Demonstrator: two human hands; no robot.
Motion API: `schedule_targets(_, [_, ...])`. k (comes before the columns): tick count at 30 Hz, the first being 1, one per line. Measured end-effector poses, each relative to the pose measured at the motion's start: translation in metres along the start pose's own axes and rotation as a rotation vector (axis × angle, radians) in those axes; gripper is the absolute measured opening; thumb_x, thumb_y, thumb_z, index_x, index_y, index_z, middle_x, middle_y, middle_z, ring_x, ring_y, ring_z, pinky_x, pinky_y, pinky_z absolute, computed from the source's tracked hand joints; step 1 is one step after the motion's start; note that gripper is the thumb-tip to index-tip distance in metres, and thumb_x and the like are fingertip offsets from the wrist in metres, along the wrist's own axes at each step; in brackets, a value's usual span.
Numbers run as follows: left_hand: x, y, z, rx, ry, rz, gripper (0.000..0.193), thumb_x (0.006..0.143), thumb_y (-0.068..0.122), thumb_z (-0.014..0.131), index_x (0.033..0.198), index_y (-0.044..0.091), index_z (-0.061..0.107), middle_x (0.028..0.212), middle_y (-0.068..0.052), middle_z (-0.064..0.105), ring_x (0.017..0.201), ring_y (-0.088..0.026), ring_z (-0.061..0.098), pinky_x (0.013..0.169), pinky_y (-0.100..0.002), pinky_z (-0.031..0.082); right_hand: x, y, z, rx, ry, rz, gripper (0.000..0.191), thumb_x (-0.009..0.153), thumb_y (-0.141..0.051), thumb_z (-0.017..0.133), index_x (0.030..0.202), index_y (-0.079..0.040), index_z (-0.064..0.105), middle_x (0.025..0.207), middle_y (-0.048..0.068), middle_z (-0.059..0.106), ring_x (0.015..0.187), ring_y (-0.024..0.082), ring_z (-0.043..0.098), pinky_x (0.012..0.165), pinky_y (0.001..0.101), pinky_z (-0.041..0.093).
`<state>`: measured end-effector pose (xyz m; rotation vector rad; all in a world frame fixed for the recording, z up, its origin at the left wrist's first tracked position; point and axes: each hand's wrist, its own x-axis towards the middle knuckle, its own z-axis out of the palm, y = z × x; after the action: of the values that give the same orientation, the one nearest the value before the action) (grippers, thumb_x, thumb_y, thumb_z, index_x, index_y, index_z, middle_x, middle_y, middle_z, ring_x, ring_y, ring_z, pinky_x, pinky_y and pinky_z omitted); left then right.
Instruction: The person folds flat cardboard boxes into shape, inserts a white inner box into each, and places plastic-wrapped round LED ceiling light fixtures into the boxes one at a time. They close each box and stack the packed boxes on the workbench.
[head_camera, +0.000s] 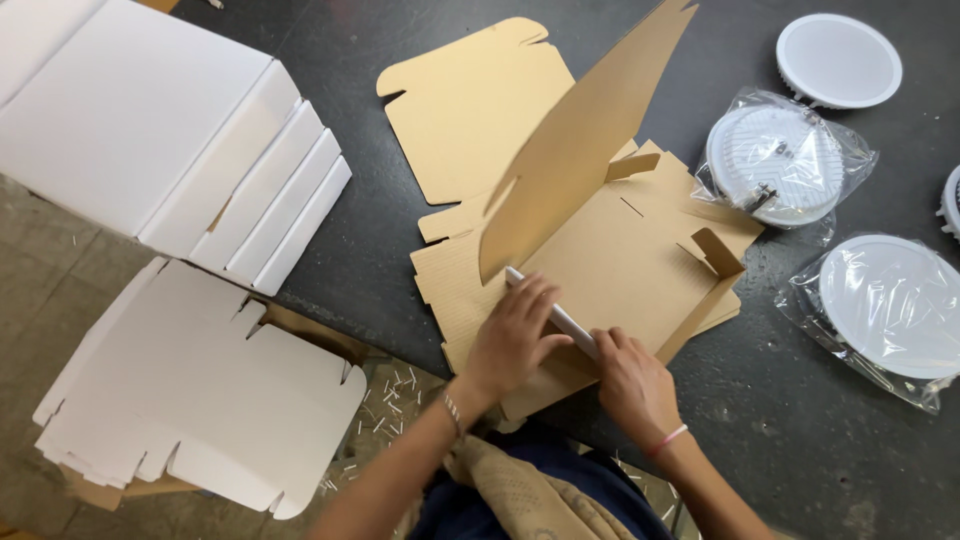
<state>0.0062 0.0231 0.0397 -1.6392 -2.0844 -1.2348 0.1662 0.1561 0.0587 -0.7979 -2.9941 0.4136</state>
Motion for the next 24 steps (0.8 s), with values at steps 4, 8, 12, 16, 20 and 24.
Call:
schedule_targets(4, [0.038,-0.024,0.009,0.108,-0.274,0.190,0.043,0.076,0.042,0.077,0.094,0.007,0.062,0.099,-0.011,0.064,0.102,-0.033,0.063,0.094,-0.045,0.051,-0.006,0.001,0.001,-0.022,0.038,0.030,0.031,0.083,-0.008,0.060,0.113,-0.012,0.063,0.101,0.009,0.064,0.099,0.029,0.065,0.082,0.0422,0.055])
schedule_targets(8, [0.044,-0.042,0.024,0.038,-0.461,0.217,0.039,0.078,0.045,0.079,0.082,0.009,0.065,0.089,-0.008,0.065,0.090,-0.029,0.065,0.079,-0.044,0.051,0.000,-0.010,0.007,0.011,0.144,0.117,0.018,0.086,-0.024,0.065,0.097,-0.010,0.064,0.096,0.008,0.064,0.091,0.029,0.066,0.075,0.0430,0.055])
schedule_targets(12, [0.046,-0.054,0.037,0.015,-0.484,0.272,0.042,0.080,0.049,0.079,0.080,0.010,0.064,0.085,-0.007,0.063,0.086,-0.028,0.065,0.074,-0.043,0.051,0.004,-0.010,0.008,0.006,0.060,0.206,0.025,0.093,-0.036,0.064,0.093,-0.011,0.063,0.093,0.006,0.066,0.087,0.028,0.068,0.071,0.0433,0.056])
schedule_targets(16, [0.048,-0.058,0.043,-0.004,-0.581,0.227,0.042,0.084,0.050,0.079,0.079,0.011,0.065,0.082,-0.007,0.063,0.084,-0.028,0.065,0.072,-0.043,0.051,0.007,-0.011,0.001,0.000,-0.052,0.268,0.028,0.096,-0.040,0.063,0.096,-0.012,0.063,0.097,0.006,0.067,0.089,0.029,0.069,0.074,0.0436,0.056])
schedule_targets(20, [0.043,-0.063,0.027,-0.024,-0.438,0.411,0.019,0.082,0.027,0.072,0.081,0.010,0.065,0.089,-0.006,0.066,0.096,-0.027,0.063,0.088,-0.042,0.050,0.008,-0.031,-0.014,0.080,0.008,0.159,0.030,0.093,-0.037,0.064,0.097,-0.008,0.063,0.097,0.009,0.066,0.095,0.030,0.068,0.075,0.0442,0.056])
schedule_targets(24, [0.068,-0.094,-0.027,0.495,-0.458,0.217,0.008,0.083,0.008,0.063,0.089,0.010,0.069,0.107,-0.010,0.067,0.114,-0.027,0.060,0.107,-0.040,0.047,0.017,-0.042,-0.035,0.296,0.116,-0.323,0.031,0.094,-0.035,0.068,0.111,-0.009,0.069,0.110,0.010,0.070,0.103,0.033,0.067,0.086,0.0442,0.054])
